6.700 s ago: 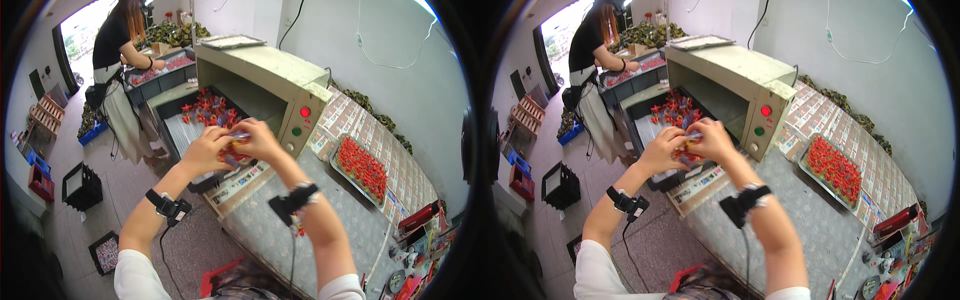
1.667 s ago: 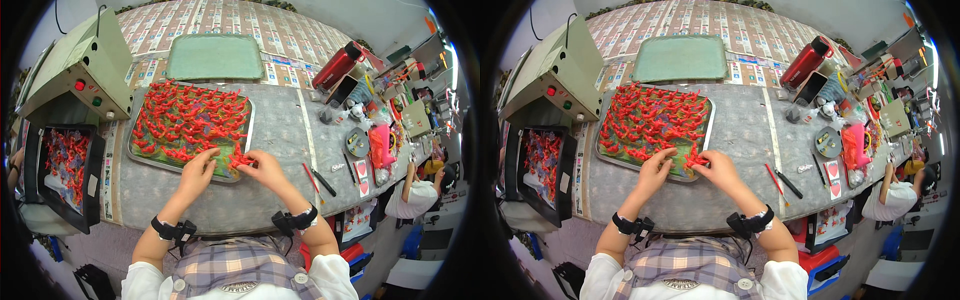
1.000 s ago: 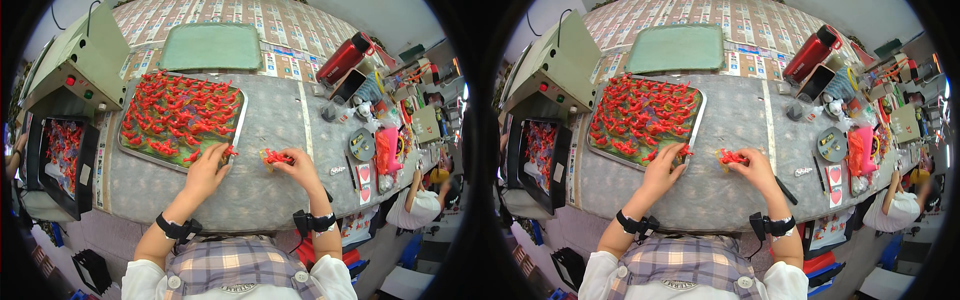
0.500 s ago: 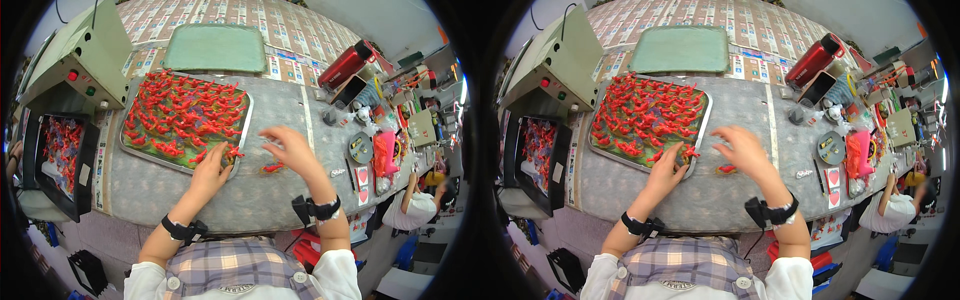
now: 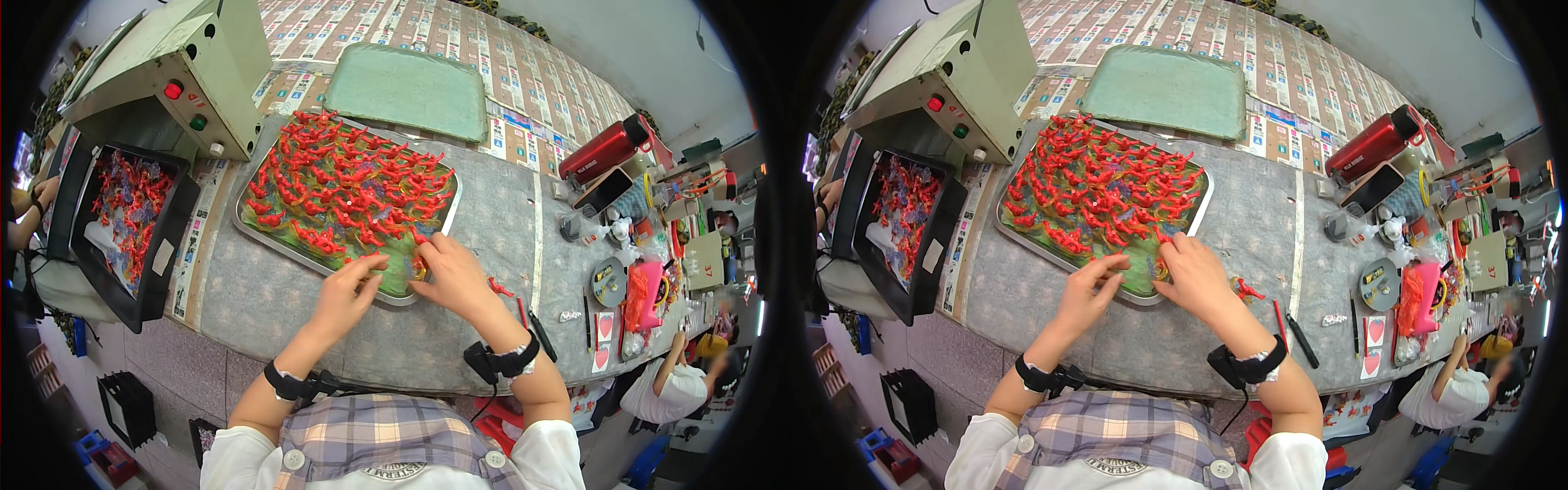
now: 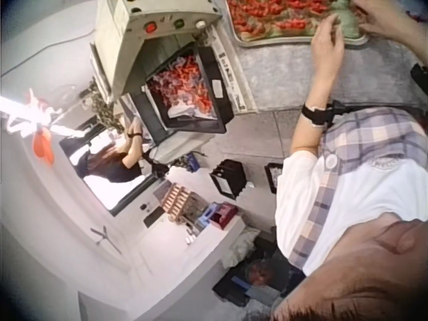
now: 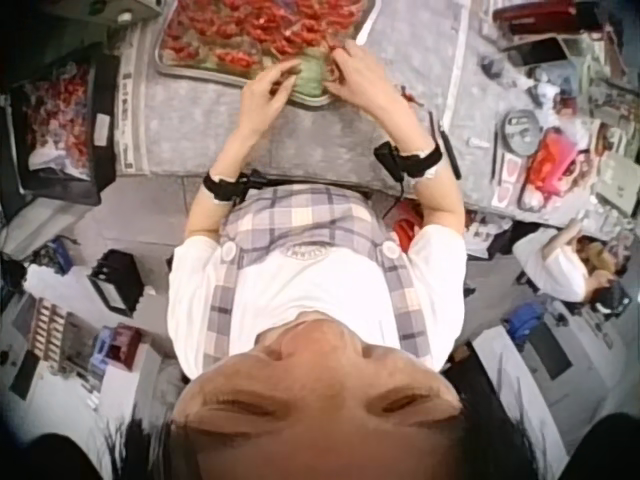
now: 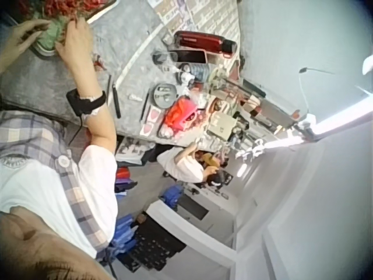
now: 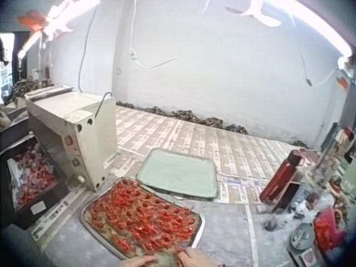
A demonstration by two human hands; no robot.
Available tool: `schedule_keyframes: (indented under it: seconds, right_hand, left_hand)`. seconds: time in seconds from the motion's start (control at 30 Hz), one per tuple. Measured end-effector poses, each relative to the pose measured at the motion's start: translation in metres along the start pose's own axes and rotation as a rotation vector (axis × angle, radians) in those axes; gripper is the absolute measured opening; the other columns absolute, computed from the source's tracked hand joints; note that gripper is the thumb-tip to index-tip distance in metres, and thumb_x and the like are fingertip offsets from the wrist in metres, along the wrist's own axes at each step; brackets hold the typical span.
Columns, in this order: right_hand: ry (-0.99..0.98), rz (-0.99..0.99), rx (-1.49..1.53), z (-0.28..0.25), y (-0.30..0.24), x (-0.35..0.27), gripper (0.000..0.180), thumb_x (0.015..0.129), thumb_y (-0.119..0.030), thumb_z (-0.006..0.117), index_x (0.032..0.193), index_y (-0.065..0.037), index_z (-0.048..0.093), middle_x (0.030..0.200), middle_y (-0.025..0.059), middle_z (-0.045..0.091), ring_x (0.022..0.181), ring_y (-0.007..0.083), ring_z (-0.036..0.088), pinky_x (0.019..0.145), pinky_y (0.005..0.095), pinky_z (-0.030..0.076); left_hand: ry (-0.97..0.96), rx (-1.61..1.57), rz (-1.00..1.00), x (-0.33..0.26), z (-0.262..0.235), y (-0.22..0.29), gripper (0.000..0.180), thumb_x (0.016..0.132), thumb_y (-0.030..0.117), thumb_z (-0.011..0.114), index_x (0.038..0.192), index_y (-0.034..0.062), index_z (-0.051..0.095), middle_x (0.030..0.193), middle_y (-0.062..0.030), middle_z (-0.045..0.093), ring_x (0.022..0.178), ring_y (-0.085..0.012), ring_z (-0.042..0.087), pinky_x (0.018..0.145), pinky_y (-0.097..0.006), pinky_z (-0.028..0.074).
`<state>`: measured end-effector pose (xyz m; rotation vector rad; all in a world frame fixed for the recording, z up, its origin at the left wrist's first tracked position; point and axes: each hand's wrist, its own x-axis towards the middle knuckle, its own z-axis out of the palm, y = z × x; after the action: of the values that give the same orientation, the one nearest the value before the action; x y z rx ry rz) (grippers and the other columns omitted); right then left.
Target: Applying a substance with a brush to the center of plastic starfish figures and arranging them on a tray.
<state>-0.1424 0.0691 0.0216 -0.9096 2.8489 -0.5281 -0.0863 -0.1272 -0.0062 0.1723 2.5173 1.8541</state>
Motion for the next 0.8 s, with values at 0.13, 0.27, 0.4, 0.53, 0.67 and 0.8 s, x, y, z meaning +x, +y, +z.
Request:
schedule_keyframes:
  seconds: [0.13, 0.27, 0.4, 0.53, 0.67, 0.8]
  right_hand:
    - [0.046, 0.041, 0.197, -0.038, 0.006, -0.019, 0.04, 0.067, -0.026, 0.075, 0.095, -0.005, 0.056, 0.087, 0.0099, 0.053, 0.082, 0.0282, 0.055, 0.071, 0.0368, 0.046]
    - [0.028, 0.217, -0.05, -0.052, 0.052, -0.043, 0.042, 0.066, -0.03, 0.076, 0.097, -0.007, 0.061, 0.087, 0.0101, 0.056, 0.083, 0.0272, 0.056, 0.071, 0.0358, 0.046]
    - [-0.124, 0.235, -0.332, -0.052, 0.053, -0.049, 0.042, 0.063, -0.027, 0.078, 0.097, -0.008, 0.062, 0.091, 0.0101, 0.058, 0.088, 0.027, 0.055, 0.075, 0.0359, 0.044]
    - [0.099, 0.091, -0.206, -0.06, 0.026, -0.018, 0.036, 0.065, -0.022, 0.076, 0.096, -0.009, 0.062, 0.094, 0.0092, 0.058, 0.093, 0.0267, 0.054, 0.078, 0.0358, 0.043]
    - [0.172, -0.134, -0.02, -0.039, 0.007, 0.031, 0.03, 0.066, -0.016, 0.073, 0.093, -0.01, 0.061, 0.092, 0.008, 0.057, 0.093, 0.0253, 0.053, 0.077, 0.0355, 0.043]
    - [0.199, -0.207, -0.153, -0.01, -0.018, 0.056, 0.027, 0.064, -0.014, 0.072, 0.087, -0.009, 0.059, 0.086, 0.0068, 0.056, 0.089, 0.0233, 0.053, 0.073, 0.0352, 0.043]
  left_hand:
    - [0.052, -0.033, -0.024, 0.001, -0.011, -0.001, 0.026, 0.088, 0.003, 0.055, 0.114, 0.0022, 0.058, 0.099, -0.0109, 0.064, 0.084, -0.0171, 0.065, 0.071, -0.027, 0.052]
    - [0.035, -0.037, -0.04, 0.0, -0.011, -0.004, 0.026, 0.088, 0.003, 0.054, 0.114, 0.0023, 0.058, 0.094, -0.0087, 0.064, 0.083, -0.014, 0.064, 0.07, -0.026, 0.051]
    - [0.026, 0.007, -0.02, -0.003, -0.006, -0.011, 0.027, 0.088, 0.003, 0.055, 0.114, 0.0038, 0.058, 0.09, -0.0082, 0.064, 0.083, -0.0138, 0.064, 0.07, -0.025, 0.05]
    - [0.059, -0.02, -0.031, -0.006, -0.005, -0.013, 0.027, 0.088, 0.003, 0.055, 0.115, 0.0048, 0.058, 0.088, -0.0065, 0.064, 0.081, -0.0126, 0.064, 0.069, -0.025, 0.05]
    - [0.048, -0.101, -0.082, -0.006, -0.007, -0.007, 0.027, 0.088, 0.004, 0.055, 0.114, 0.0041, 0.058, 0.09, -0.0099, 0.064, 0.079, -0.0149, 0.064, 0.069, -0.027, 0.051]
    - [0.1, -0.171, -0.145, -0.013, -0.016, -0.005, 0.025, 0.089, 0.004, 0.053, 0.112, 0.0042, 0.06, 0.088, -0.0075, 0.064, 0.077, -0.0118, 0.063, 0.068, -0.026, 0.051]
